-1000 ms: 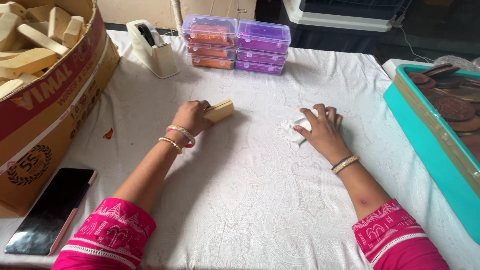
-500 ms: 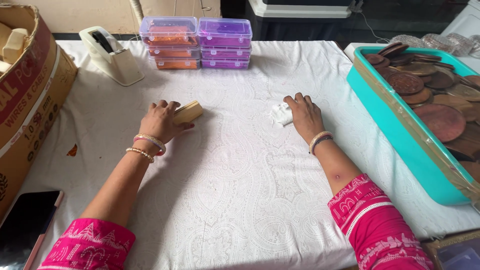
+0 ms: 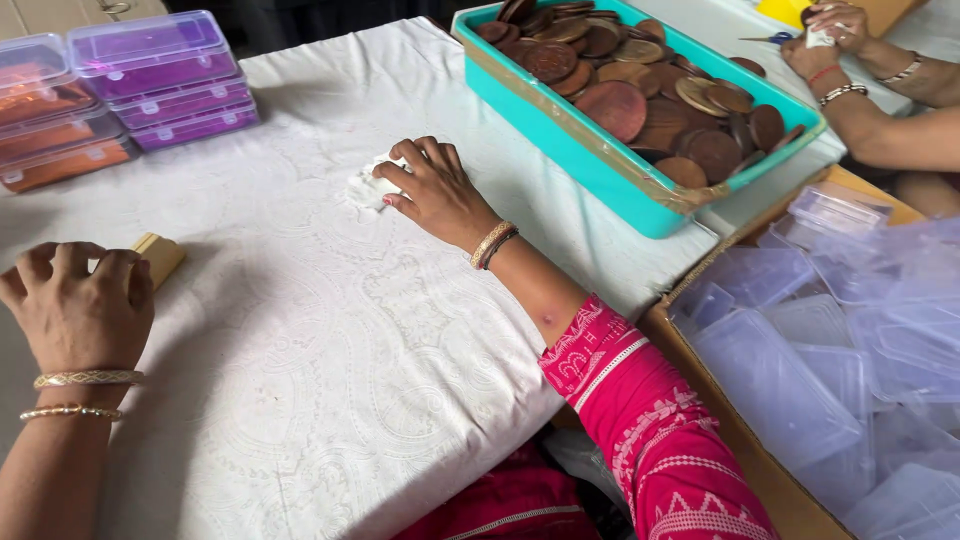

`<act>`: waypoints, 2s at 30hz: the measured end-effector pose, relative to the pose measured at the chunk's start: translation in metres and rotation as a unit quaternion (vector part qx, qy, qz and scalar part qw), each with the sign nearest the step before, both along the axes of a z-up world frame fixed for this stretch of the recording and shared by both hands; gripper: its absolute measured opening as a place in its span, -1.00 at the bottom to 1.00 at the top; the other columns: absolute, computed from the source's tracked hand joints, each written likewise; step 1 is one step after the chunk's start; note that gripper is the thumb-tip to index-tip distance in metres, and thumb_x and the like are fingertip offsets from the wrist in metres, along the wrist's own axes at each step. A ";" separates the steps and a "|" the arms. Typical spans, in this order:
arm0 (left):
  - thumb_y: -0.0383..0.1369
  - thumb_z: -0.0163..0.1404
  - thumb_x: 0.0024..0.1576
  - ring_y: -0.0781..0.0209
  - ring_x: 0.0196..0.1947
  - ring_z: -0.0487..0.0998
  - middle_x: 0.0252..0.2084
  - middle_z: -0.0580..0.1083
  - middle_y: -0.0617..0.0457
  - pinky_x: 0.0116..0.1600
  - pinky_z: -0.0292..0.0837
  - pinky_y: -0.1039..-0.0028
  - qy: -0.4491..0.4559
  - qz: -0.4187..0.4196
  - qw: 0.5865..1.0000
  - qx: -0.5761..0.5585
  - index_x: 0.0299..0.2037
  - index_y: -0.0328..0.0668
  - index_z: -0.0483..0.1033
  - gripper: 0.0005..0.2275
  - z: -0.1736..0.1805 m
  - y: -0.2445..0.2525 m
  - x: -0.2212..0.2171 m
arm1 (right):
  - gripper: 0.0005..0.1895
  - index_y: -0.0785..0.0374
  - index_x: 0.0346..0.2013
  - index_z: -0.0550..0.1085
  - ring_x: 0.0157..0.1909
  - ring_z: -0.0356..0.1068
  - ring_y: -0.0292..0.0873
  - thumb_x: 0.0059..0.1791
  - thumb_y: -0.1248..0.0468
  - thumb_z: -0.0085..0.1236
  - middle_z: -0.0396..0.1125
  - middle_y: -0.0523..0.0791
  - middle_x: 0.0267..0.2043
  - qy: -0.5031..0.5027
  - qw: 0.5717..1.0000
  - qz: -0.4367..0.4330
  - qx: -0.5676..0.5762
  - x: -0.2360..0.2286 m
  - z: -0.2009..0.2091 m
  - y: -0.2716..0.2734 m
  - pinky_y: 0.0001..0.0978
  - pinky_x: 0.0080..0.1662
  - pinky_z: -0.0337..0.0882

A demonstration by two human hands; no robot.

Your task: The recorder cleans wooden blocks, wraps them in foil, and places them into small plastic display cases.

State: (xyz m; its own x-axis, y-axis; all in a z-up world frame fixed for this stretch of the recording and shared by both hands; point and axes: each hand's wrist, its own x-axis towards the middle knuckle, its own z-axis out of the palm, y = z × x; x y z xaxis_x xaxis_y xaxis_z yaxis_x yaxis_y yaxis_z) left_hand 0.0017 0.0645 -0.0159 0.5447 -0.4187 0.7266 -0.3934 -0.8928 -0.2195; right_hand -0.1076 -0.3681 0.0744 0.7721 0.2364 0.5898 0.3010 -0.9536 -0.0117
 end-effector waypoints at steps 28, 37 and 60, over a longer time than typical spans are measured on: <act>-0.07 -0.02 0.19 0.38 0.17 0.47 -0.03 0.54 0.43 0.33 0.23 0.30 -0.027 0.102 0.967 0.233 -0.08 0.39 0.60 -0.82 0.057 -0.049 -0.056 | -0.01 0.29 0.19 0.44 0.26 0.22 0.42 -0.23 -0.41 0.20 0.24 0.30 0.26 0.061 0.641 -0.755 0.124 -0.455 0.011 -0.505 0.35 0.14 0.21; -0.12 -0.01 0.26 0.30 0.20 0.45 0.05 0.55 0.29 0.34 0.28 0.35 0.050 0.064 0.983 0.167 -0.02 0.21 0.62 -0.80 0.059 -0.049 -0.056 | -0.25 0.37 -0.06 0.56 -0.13 0.55 0.08 -0.22 -0.21 0.45 0.53 0.10 -0.17 0.034 0.747 -0.622 0.233 -0.389 0.070 -0.467 -0.09 -0.01 0.48; 0.19 -0.35 0.20 0.07 -0.21 0.66 -0.23 0.56 -0.11 -0.18 0.65 0.31 0.575 -0.420 0.535 -0.455 0.22 -0.28 0.38 -0.32 0.072 -0.083 -0.058 | -0.43 0.26 -0.14 0.38 -0.43 0.41 -0.12 -0.07 -0.09 0.46 0.40 -0.09 -0.31 -0.217 0.964 0.090 -0.128 -0.052 0.143 0.089 -0.29 -0.35 0.42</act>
State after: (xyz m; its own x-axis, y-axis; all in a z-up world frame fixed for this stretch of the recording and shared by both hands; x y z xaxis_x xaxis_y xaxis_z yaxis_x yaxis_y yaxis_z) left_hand -0.0565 -0.0188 0.0565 0.7479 -0.6246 0.2249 -0.1483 0.1730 0.9737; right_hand -0.1594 -0.2787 0.2170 0.3986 0.5243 0.7525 0.3855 -0.8403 0.3812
